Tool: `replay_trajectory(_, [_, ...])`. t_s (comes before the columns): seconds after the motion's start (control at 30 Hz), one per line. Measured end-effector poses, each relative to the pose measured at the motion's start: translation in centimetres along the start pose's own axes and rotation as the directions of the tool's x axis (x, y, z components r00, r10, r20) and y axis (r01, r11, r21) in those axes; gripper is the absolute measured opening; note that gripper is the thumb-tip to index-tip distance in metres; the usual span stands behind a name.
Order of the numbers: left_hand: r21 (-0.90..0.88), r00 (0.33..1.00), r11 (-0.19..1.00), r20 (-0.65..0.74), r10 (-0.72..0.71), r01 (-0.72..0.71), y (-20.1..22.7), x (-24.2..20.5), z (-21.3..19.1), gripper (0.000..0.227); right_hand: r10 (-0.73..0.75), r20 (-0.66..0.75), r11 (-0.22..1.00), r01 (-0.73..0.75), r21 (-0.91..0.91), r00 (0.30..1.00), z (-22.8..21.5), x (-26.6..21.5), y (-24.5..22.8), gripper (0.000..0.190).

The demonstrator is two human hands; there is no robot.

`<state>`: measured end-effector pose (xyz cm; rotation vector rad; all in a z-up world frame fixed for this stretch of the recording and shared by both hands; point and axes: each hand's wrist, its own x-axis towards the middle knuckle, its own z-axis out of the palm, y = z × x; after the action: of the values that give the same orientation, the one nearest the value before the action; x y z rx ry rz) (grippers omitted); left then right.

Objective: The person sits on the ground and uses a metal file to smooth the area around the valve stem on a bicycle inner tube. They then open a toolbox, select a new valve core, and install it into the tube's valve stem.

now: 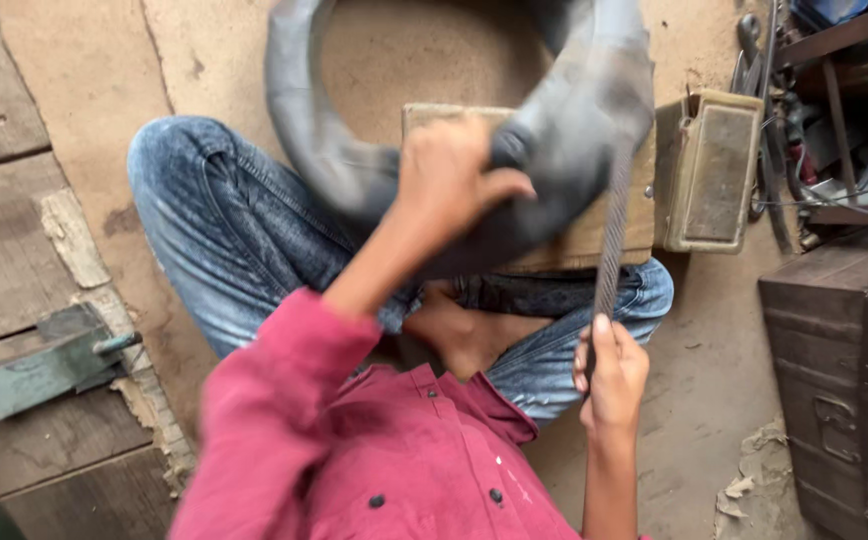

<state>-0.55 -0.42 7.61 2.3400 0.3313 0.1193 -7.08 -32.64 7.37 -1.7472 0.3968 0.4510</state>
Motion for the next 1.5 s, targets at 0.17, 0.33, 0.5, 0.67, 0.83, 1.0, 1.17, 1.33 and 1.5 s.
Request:
replay_trajectory(0.17, [-0.29,0.91,0.862,-0.144,0.389,-0.415,6.8,-7.8,0.7,0.051,-0.027,-0.035,0.977,0.034,0.211,0.999,-1.4,-1.1,-0.3,0.033])
replay_trajectory(0.33, [-0.279,0.87,0.832,-0.027,0.492,-0.479,7.0,-10.9,2.0,0.046,-0.076,-0.103,0.965,0.099,0.242,0.992,-1.7,-0.2,-1.7,0.032])
replay_trajectory(0.5, [-0.26,0.761,0.746,0.059,0.646,-0.613,5.3,-6.1,1.4,0.047,-0.068,-0.085,0.961,0.088,0.262,0.994,-0.8,0.5,-2.8,0.032])
replay_trajectory(0.67, [-0.171,0.615,0.656,0.237,0.752,-0.735,3.8,-0.2,-1.7,0.054,-0.045,-0.048,0.966,0.056,0.251,0.998,0.7,0.7,-2.6,0.032])
replay_trajectory(0.83, [0.022,0.622,0.641,0.268,0.736,-0.767,-3.1,1.7,-4.3,0.069,-0.053,-0.024,0.966,0.057,0.252,0.998,1.8,0.1,-1.8,0.033])
replay_trajectory(1.0, [0.361,0.943,0.872,0.091,0.319,-0.33,-4.6,-2.8,-0.8,0.073,-0.03,0.028,0.996,0.028,0.082,0.999,3.7,-1.0,-1.5,0.03])
replay_trajectory(1.17, [0.4,0.957,0.908,-0.191,0.217,-0.126,-2.1,-4.9,2.1,0.074,-0.074,0.296,0.997,0.062,0.049,0.952,6.0,-0.7,-2.1,0.021])
replay_trajectory(1.33, [0.402,0.965,0.912,-0.197,0.175,-0.083,-1.0,-5.1,4.5,0.059,-0.034,0.382,0.996,0.0,0.087,0.924,8.3,1.6,-1.7,0.035])
replay_trajectory(1.5, [0.436,0.92,0.875,-0.216,0.328,-0.21,-3.2,-4.2,5.4,0.035,-0.039,0.368,0.998,0.018,0.062,0.929,8.8,0.6,-1.2,0.056])
